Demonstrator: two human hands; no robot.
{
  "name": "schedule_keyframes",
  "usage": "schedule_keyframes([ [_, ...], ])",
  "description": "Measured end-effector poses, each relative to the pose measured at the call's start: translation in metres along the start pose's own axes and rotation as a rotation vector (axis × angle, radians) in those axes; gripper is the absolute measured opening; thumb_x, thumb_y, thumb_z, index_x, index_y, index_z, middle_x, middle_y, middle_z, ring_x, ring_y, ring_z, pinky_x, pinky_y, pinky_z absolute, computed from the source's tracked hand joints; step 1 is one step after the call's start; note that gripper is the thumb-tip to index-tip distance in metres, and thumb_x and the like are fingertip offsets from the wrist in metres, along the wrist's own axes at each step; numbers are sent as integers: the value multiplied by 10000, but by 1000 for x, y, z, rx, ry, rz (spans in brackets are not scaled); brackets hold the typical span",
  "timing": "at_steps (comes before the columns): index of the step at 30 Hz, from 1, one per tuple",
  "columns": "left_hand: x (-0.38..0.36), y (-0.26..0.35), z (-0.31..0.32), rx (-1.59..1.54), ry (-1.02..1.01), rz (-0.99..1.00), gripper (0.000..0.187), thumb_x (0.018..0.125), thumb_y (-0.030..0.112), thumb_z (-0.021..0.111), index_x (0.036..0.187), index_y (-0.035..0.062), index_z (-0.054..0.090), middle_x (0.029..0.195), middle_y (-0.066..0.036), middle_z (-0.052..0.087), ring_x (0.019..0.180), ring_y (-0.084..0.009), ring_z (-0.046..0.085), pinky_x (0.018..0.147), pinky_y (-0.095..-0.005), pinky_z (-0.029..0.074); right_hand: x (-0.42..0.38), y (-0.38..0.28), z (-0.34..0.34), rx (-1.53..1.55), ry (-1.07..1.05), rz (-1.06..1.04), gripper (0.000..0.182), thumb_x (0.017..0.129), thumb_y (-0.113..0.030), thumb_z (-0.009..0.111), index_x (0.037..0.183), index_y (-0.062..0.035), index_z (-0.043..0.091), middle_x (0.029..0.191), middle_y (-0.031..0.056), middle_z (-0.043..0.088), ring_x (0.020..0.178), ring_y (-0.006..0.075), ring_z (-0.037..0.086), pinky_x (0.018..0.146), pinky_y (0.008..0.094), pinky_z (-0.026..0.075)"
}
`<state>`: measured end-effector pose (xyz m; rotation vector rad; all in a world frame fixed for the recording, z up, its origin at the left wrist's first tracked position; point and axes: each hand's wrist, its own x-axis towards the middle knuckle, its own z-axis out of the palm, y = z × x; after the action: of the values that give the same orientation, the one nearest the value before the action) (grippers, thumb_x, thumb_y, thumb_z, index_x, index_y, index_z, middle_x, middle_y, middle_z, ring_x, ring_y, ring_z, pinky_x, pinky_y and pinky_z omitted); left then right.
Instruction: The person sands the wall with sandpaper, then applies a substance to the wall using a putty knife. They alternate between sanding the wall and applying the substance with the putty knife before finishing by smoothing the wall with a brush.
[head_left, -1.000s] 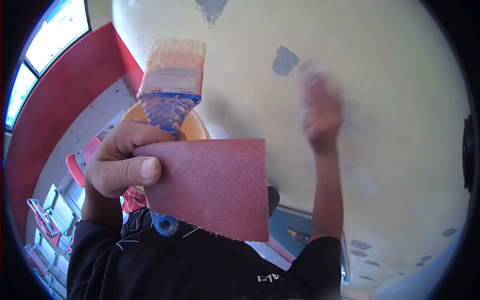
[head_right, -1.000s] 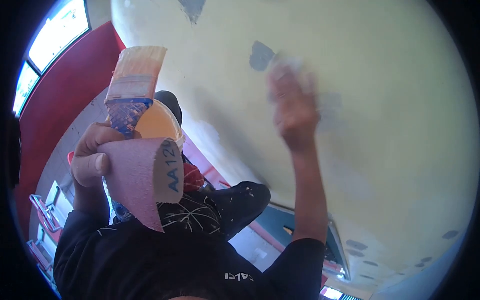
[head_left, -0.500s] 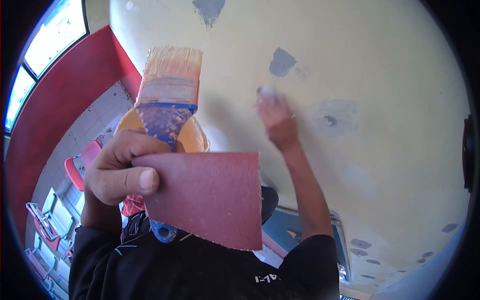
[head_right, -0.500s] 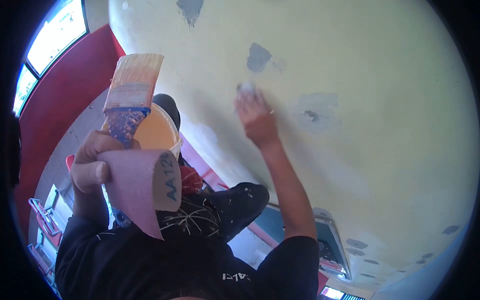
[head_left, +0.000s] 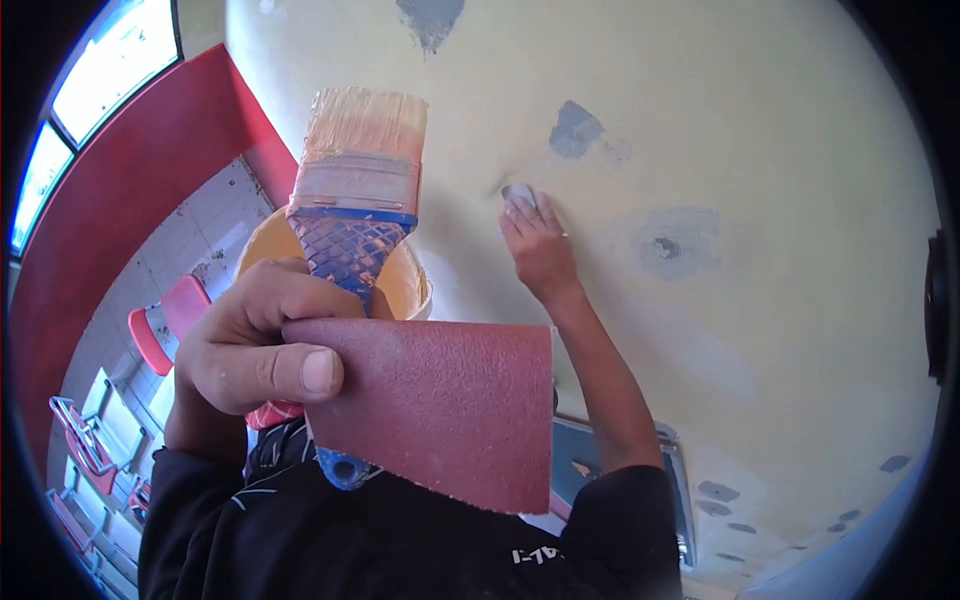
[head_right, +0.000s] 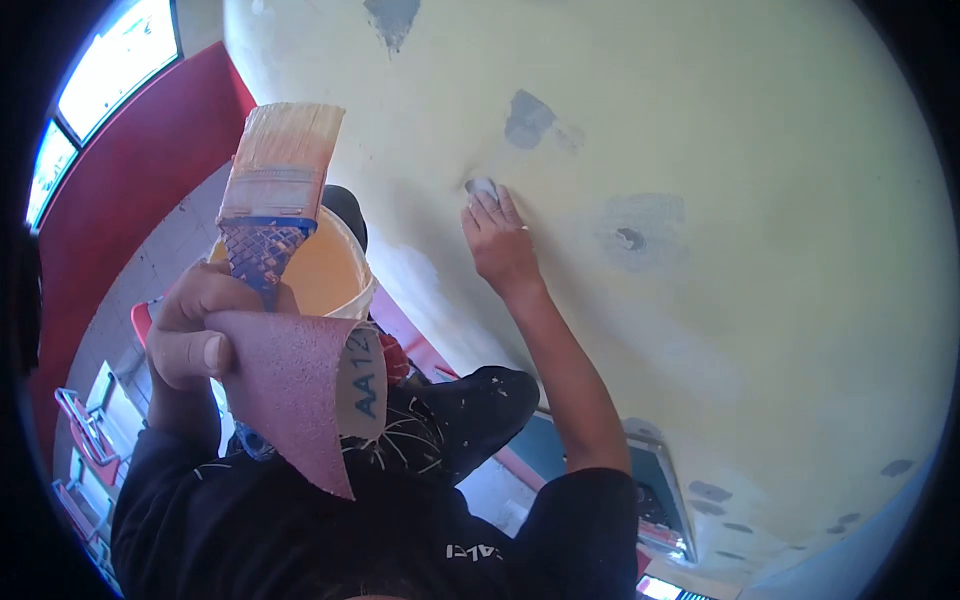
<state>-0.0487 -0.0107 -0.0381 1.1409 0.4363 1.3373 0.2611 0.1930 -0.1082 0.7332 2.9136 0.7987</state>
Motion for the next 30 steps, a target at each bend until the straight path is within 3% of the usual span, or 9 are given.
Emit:
schedule_keyframes([
  [7,0,-8,8,37,101,45,428,750,333,657,814,-87,609,697,-99,590,612,-171,550,548,-291,390,58,61,-138,-307,611,234,430,785,-37,482,1203,-99,563,1251,41,559,1183,204,505,1052,541,240],
  [10,-2,-7,5,17,70,14,422,746,328,659,814,-86,612,710,-102,594,630,-173,556,553,-291,393,64,81,-99,-425,518,256,441,787,-44,467,1221,-67,539,1237,91,559,1137,239,533,1045,511,276],
  [13,-5,-3,7,13,64,-9,418,748,329,658,807,-83,614,710,-103,595,634,-175,560,556,-293,395,40,17,-30,-607,-5,54,439,774,-34,451,1207,-17,526,1159,159,578,1084,345,542,1026,451,347],
  [15,-5,-4,8,-6,84,-21,416,748,328,658,801,-81,614,701,-101,594,621,-176,560,554,-292,397,1,-2,22,98,-87,43,407,766,-42,475,1162,-28,566,1073,160,617,1031,382,570,1017,453,366],
  [18,-5,-6,7,20,72,-2,418,748,329,658,794,-84,609,691,-100,594,603,-176,558,550,-296,400,0,16,-10,203,12,-39,375,772,-50,468,1130,-19,576,1213,171,553,1142,316,524,1051,488,323],
  [23,-4,-9,11,62,143,50,424,750,332,653,791,-88,607,692,-102,594,602,-176,559,547,-294,400,63,65,-138,-249,573,111,385,819,-53,441,1176,-87,583,1175,106,597,1106,220,559,1041,506,273],
  [25,-4,-7,9,43,109,37,423,754,333,650,792,-86,607,695,-103,593,607,-175,559,545,-292,398,88,106,-99,-147,729,223,309,844,-129,509,1131,-65,605,1175,116,603,1140,226,545,1045,489,296],
  [28,-4,-1,5,48,46,10,419,768,333,644,796,-83,607,697,-101,589,609,-171,555,541,-290,394,82,66,-93,-722,243,157,429,811,-84,428,1228,-28,512,1159,137,582,1048,269,563,993,431,363],
  [30,-4,1,6,45,17,13,415,780,330,639,799,-83,606,697,-98,586,608,-168,551,537,-292,391,54,26,-25,-678,46,19,441,791,-87,445,1217,8,512,1166,165,579,1066,304,564,1026,423,351],
])
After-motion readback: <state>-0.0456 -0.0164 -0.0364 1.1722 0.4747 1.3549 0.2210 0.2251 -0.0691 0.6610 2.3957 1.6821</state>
